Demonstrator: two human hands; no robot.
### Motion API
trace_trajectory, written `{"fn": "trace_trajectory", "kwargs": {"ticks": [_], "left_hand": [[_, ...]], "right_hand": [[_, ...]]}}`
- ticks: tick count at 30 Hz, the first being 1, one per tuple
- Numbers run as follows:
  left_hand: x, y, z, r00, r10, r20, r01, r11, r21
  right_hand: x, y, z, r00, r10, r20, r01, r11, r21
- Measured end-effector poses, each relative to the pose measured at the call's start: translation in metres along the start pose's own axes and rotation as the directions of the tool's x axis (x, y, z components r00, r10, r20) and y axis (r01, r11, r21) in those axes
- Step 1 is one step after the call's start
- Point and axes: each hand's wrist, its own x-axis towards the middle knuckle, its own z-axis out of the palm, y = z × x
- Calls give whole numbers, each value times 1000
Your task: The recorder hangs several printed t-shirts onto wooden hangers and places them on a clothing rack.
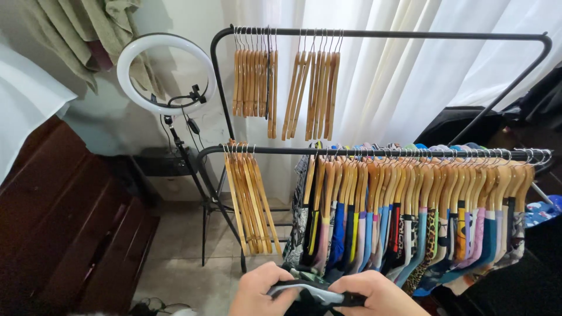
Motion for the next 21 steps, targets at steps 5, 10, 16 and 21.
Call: {"fn": "trace_trajectory", "kwargs": {"ticks": [5,10,16,21], "left_hand": [[4,-10,-39,987,-131,88,57,815,576],[-6,-60,-78,990,-137,-34,133,824,550],[-22,-79,-68,924,-379,-47,382,912,152],[-34,-248,-30,905,-220,363,201,975,91]], "right_hand": [[-9,44,-7,956,109,-274,-148,981,-126],[-16,62,-9,905,72,-419,-101,994,-47],[11,41,-11,895,273,-354,-395,853,-340],[77,42,7,925,377,-49,-348,788,-508]]}}
